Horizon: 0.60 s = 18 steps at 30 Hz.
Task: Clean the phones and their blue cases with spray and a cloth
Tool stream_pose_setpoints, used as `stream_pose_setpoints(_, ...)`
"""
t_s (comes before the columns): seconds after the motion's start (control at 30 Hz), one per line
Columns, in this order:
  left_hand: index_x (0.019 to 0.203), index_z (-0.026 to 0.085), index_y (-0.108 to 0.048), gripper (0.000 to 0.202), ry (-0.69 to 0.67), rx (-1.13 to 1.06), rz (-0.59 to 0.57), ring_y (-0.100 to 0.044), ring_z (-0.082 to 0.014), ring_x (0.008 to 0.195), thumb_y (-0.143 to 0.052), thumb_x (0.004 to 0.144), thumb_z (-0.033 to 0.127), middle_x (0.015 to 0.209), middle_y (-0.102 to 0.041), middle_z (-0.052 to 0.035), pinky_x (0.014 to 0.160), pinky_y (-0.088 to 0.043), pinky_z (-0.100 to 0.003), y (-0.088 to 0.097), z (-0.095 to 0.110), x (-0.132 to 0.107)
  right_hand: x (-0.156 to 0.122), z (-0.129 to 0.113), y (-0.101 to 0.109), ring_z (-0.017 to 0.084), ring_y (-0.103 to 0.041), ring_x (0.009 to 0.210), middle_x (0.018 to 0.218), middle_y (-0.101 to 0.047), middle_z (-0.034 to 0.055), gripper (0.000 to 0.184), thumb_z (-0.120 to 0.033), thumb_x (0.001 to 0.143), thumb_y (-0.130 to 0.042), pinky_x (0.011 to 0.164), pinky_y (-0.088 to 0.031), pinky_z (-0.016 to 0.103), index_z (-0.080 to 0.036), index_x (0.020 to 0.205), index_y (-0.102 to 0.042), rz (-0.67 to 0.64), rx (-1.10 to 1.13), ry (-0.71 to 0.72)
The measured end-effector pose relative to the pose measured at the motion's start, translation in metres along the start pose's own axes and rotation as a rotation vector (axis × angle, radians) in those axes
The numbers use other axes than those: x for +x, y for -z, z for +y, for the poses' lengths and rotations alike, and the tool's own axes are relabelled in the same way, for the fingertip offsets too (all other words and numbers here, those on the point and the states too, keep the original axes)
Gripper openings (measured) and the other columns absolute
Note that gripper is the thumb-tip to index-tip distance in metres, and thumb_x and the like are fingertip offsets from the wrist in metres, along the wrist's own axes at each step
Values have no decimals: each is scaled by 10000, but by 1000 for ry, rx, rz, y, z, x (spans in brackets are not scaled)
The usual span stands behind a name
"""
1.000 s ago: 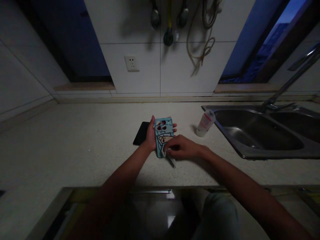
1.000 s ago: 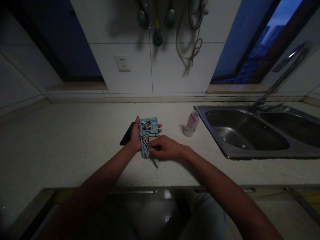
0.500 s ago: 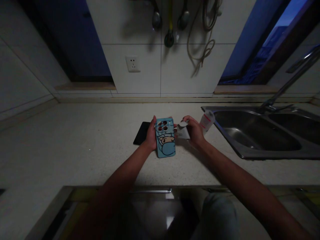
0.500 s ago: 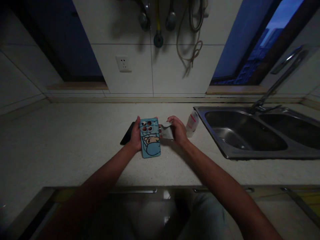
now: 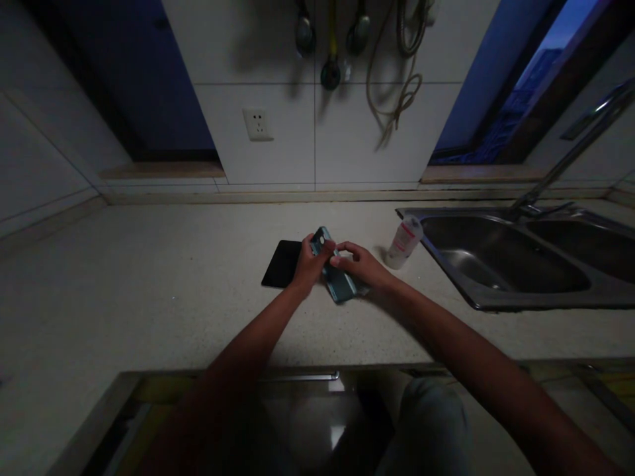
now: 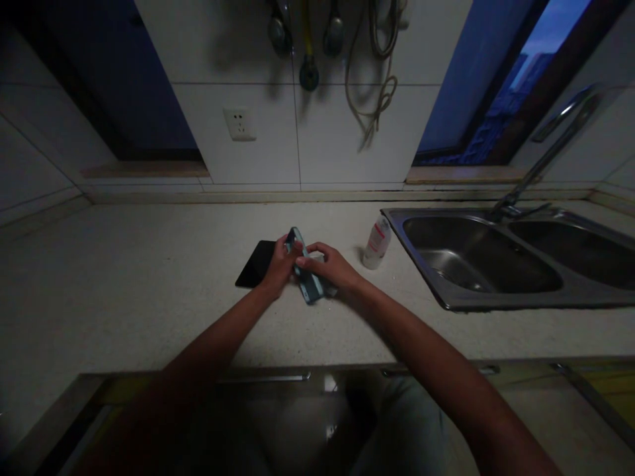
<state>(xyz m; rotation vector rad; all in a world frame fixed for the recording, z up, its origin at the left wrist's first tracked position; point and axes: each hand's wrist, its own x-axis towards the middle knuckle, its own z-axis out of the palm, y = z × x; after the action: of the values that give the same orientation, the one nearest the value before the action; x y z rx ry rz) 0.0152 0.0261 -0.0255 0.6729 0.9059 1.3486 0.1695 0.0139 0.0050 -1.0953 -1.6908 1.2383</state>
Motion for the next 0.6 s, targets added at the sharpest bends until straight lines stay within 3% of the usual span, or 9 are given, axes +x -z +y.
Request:
stream_pose_setpoints(0.1,1229,266,-586,702,-187,130,50,-620,-226,1148,-922,612,279,1099,-698,-29,967,-443,-268,-1,-6,1,2,3,6,126,-543,593,753,-666,-7,442,-538,704,-759,554,-422,237,-185,953,-667,51,-138,13)
stream_pose_setpoints(0.27,931,215,-708,210,-216,294,23,-619,-259,1083,-765,794,364,916,-704,-47,932,-454,-299,3,1,7,6,9,20,178,-620,698,789,-710,36,279,-400,820,-602,605,-421,254,-159,902,-716,178,-470,9)
stream_pose_setpoints(0.4,811,211,-695,70,-415,705,122,-612,-297,1048,-697,799,280,921,-690,-93,1014,-412,-381,14,22,7,5,5,24,248,-687,861,975,-760,124,333,-378,891,-531,677,-444,292,-155,1031,-735,280,-806,-77)
stream_pose_setpoints(0.5,979,224,-680,224,-476,1062,253,-520,-364,1237,-708,763,278,1120,-673,-156,1101,-334,-469,28,36,4,2,1,26,291,-706,917,1024,-760,171,357,-395,925,-499,681,-459,317,-155,1031,-741,245,-963,-165)
stream_pose_setpoints(0.6,996,214,-645,386,-380,1279,380,-395,-452,1353,-799,657,315,1272,-609,-222,1126,-273,-570,42,44,4,-1,0,27,312,-714,937,1036,-751,203,325,-362,931,-514,699,-481,340,-151,1012,-748,209,-1078,-242)
